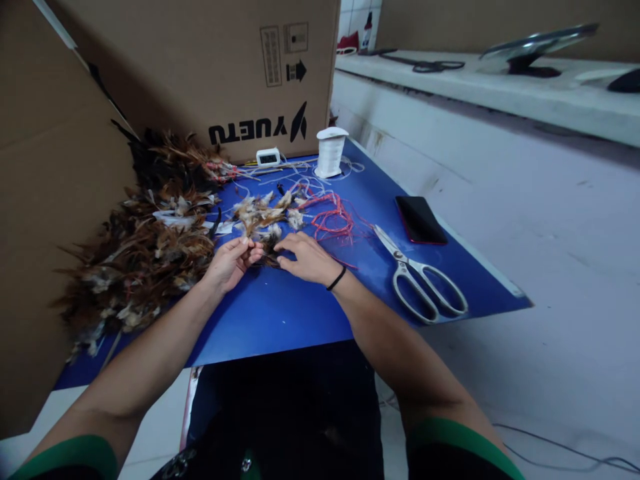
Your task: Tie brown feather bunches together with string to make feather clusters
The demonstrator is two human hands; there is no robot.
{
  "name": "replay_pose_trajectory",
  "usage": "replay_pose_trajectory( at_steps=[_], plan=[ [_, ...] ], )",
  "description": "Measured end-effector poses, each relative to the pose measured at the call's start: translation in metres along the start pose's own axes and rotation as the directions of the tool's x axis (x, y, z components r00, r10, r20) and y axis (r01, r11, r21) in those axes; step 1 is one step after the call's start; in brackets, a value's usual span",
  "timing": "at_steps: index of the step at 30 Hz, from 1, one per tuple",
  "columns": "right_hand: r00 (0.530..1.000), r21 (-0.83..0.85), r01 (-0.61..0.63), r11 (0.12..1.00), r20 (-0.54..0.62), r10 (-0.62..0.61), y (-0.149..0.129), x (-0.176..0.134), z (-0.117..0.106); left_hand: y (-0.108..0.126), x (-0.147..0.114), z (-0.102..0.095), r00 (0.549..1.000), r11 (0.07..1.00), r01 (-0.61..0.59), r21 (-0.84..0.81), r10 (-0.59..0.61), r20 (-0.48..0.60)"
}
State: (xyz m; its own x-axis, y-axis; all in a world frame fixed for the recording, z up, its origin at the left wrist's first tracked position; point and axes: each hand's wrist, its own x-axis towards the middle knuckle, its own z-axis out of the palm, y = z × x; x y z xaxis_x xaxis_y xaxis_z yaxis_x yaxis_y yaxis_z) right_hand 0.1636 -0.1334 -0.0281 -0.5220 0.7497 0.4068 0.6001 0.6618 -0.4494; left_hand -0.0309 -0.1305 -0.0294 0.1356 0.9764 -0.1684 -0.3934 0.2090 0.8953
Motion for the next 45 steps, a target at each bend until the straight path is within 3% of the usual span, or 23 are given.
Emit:
replay_pose_trajectory(
  at_steps=[3,15,18,21,24,28,31,36,45],
  plan=[
    [0.998,-0.070,-0.021,0.997,0.058,0.025,0.003,-0.001,0.008,0.000,0.000,0.000,1.000,1.000,-0.002,0.005,0.002,0.014],
    [0.997,-0.134,-0.041,0.990,0.062,0.050,0.002,0.005,0.020,-0.003,-0.002,-0.001,0.997,0.997,-0.014,0.073,0.009,0.073],
    [0.997,-0.035,-0.077,0.996,-0.014,0.076,0.002,0.004,0.011,0.000,-0.003,-0.001,0.990,0.982,-0.134,0.135,0.137,-0.017],
    [0.983,0.089,-0.133,0.987,-0.115,0.143,0.000,0.003,0.002,0.005,-0.004,0.000,0.930,0.928,-0.304,0.214,0.337,-0.144],
    [0.972,0.140,-0.097,0.985,-0.198,0.124,-0.004,0.002,-0.002,0.008,-0.006,0.000,0.910,0.900,-0.341,0.270,0.388,-0.146],
    [0.955,0.071,0.034,0.997,-0.295,-0.012,-0.009,0.001,0.000,0.006,-0.011,0.002,0.973,0.943,-0.225,0.247,0.229,0.013],
    [0.933,-0.029,0.092,0.995,-0.347,-0.096,-0.009,-0.001,0.002,0.004,-0.015,0.004,0.991,0.970,-0.109,0.217,0.091,0.094],
    [0.907,-0.214,0.152,0.965,-0.358,-0.223,-0.007,-0.003,0.000,0.002,-0.015,0.002,0.981,0.980,0.011,0.197,-0.049,0.188],
    [0.893,-0.458,0.275,0.845,-0.203,-0.401,-0.014,-0.003,-0.007,0.003,-0.013,0.003,0.952,0.963,0.175,0.205,-0.219,0.215]
  ],
)
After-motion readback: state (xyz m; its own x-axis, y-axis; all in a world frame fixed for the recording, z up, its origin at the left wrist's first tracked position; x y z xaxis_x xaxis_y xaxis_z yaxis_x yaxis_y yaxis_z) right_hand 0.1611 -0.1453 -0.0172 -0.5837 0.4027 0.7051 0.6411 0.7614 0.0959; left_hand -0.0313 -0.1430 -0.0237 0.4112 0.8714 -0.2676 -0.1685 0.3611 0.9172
